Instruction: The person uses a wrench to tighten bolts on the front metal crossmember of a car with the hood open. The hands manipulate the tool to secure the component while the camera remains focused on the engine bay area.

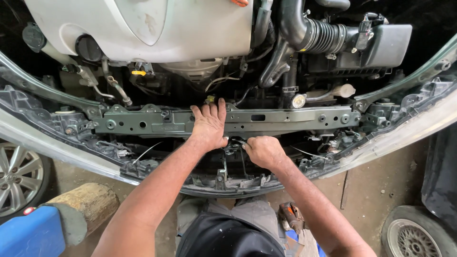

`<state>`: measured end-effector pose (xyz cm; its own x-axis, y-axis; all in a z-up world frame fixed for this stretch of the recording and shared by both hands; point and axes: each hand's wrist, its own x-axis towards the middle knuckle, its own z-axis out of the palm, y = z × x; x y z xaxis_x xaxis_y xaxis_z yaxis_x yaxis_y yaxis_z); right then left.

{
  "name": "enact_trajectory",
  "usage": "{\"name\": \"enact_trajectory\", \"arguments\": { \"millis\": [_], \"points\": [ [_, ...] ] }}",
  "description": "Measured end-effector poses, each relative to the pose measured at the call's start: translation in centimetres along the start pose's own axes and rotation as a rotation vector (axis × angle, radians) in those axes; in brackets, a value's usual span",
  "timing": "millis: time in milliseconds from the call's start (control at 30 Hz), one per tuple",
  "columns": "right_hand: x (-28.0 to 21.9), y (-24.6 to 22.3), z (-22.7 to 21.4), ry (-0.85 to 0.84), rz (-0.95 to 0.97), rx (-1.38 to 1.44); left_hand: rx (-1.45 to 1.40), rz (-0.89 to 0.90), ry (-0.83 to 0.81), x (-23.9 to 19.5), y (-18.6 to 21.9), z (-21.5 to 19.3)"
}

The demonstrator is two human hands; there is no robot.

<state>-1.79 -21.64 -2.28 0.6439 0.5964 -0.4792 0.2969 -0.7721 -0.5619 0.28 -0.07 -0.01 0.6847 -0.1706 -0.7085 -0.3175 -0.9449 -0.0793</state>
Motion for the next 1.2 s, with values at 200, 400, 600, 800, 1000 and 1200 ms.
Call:
{"name": "enact_trajectory", "arguments": {
  "millis": [200,400,600,800,1000,1200],
  "points": [
    [0.7,-0.9,-1.5,-0.045,-0.003,-0.023,-0.009,-0.005,0.046,0.1,0.1,0.3],
    [0.0,-1.6,2.0,0.114,-0.015,-0.002,-0.007,0.007,-0.023,0.0,0.1,-0.2],
    [-0.5,-2.5,3.4,0.142,0.074,0.045,-0.008,-0.004,-0.017,0.0,0.2,-0.3],
    [-0.5,0.0,3.7,0.230,-0.068,0.061,0.007,-0.015,0.019,-0.2,0.2,-0.3],
    [0.1,0.0,2.7,0.159,-0.046,0.049,0.001,0.008,0.013,-0.1,0.1,-0.1],
    [0.5,0.8,2.8,0.179,-0.049,0.006,-0.005,-0.004,-0.006,-0.1,0.2,-0.2]
  ]
}}
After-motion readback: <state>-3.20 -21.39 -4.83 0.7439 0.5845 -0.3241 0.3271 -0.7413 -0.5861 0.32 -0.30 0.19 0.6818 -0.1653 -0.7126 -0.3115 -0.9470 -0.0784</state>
